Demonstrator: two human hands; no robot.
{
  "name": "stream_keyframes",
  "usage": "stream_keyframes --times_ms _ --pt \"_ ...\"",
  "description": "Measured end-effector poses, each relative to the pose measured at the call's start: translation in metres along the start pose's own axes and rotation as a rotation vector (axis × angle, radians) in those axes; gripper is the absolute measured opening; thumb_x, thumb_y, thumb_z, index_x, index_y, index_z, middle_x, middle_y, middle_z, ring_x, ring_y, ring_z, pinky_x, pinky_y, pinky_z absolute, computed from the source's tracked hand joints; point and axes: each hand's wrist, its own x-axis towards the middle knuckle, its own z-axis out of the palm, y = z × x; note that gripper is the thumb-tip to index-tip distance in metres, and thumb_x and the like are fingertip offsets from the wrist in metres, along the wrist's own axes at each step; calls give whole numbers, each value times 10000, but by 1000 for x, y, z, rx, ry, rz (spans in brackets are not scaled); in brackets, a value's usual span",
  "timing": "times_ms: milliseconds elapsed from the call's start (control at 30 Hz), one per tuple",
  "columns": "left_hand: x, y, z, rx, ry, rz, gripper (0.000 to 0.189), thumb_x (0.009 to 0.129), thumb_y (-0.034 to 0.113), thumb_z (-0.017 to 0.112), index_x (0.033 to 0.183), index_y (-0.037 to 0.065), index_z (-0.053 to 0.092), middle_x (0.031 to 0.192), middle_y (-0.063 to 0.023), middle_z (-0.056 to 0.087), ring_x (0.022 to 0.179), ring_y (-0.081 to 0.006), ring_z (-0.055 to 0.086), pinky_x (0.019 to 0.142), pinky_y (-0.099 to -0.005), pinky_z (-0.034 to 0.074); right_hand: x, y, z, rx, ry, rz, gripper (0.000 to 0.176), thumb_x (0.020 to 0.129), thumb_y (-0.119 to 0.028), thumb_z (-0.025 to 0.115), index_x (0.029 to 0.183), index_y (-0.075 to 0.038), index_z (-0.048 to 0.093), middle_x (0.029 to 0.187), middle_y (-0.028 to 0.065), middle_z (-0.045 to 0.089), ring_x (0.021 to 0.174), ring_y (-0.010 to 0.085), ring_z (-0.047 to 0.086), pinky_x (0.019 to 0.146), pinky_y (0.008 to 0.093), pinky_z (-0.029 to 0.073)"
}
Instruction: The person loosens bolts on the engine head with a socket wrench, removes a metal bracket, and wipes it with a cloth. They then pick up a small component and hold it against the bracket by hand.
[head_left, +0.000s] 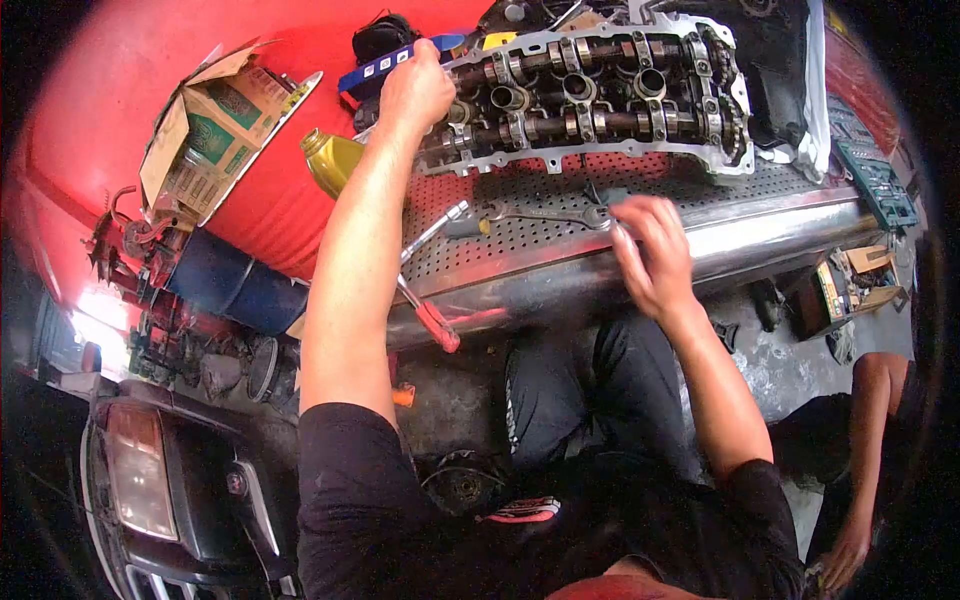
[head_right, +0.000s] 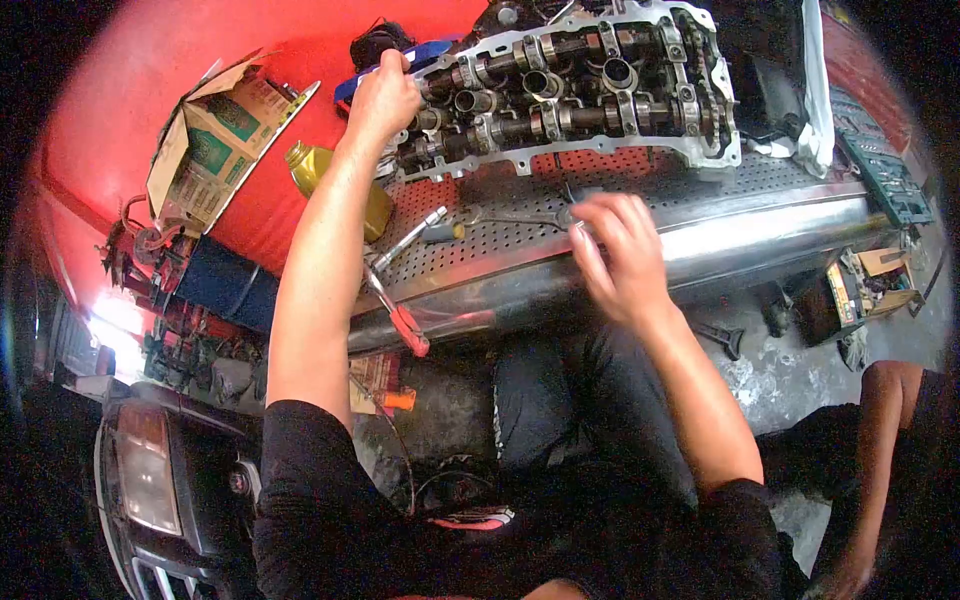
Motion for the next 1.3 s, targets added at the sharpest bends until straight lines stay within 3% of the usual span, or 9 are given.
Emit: stream_keyframes --times_ms 167,400,533,667,800,967,1067,1233,1300 --pt "-2 -3 2 -10 171 145 280 941 226 505 1124 14 507 949 -288 665 930 -465 642 822 -537 498 1 12 32 -189 -139 90 167 837 -177 675 925 -41 635 928 109 596 873 302 587 778 412 492" --pt "-2 16 -7 42 4 -173 261 948 228 509 1100 15 510 947 -295 661 927 -460 641 811 -539 495 -1 12 30 -201 -124 106 152 821 -166 683 898 -42 641 898 114 592 850 303 584 772 414 490" --pt "0 2 5 -24 61 75 276 963 259 499 1105 22 509 928 -289 666 911 -467 644 808 -544 494 -3 13 33 -202 -110 84 136 813 -149 687 887 -44 644 881 110 593 837 301 582 755 411 491" --pt "0 13 0 12 50 -206 268 961 232 491 1098 2 512 918 -295 662 909 -477 640 810 -548 490 -3 13 33 -196 -82 65 134 802 -145 692 880 -46 644 869 106 590 825 301 582 741 411 490" --pt "4 -13 14 43 172 184 333 966 299 488 1095 -7 512 919 -293 665 929 -470 640 822 -538 491 -3 15 35 -206 -70 56 126 798 -136 693 871 -47 641 870 105 590 824 301 582 740 410 490" --pt "2 6 -1 -58 -11 -184 284 900 177 523 1084 -40 527 965 -314 661 960 -457 636 880 -532 484 -4 11 32 -196 -82 57 118 798 -125 689 868 -45 639 869 107 589 828 303 583 742 412 489" --pt "-2 -7 12 59 233 164 315 960 252 483 1103 -27 506 960 -299 671 928 -469 650 838 -535 503 -4 13 34 -213 -75 47 117 797 -122 689 870 -45 640 871 104 588 833 301 581 742 410 488" --pt "2 7 -8 -52 -10 -206 317 863 166 550 1119 -21 537 1019 -270 665 1002 -433 627 896 -506 490 -5 12 34 -204 -72 44 120 802 -128 684 877 -46 638 878 108 586 841 298 579 749 409 487" --pt "1 2 -4 -10 138 9 303 896 184 520 1118 -23 528 996 -281 670 964 -451 642 860 -516 503 -6 13 33 -214 -73 40 121 803 -131 682 878 -47 637 879 109 585 842 298 578 750 410 486"
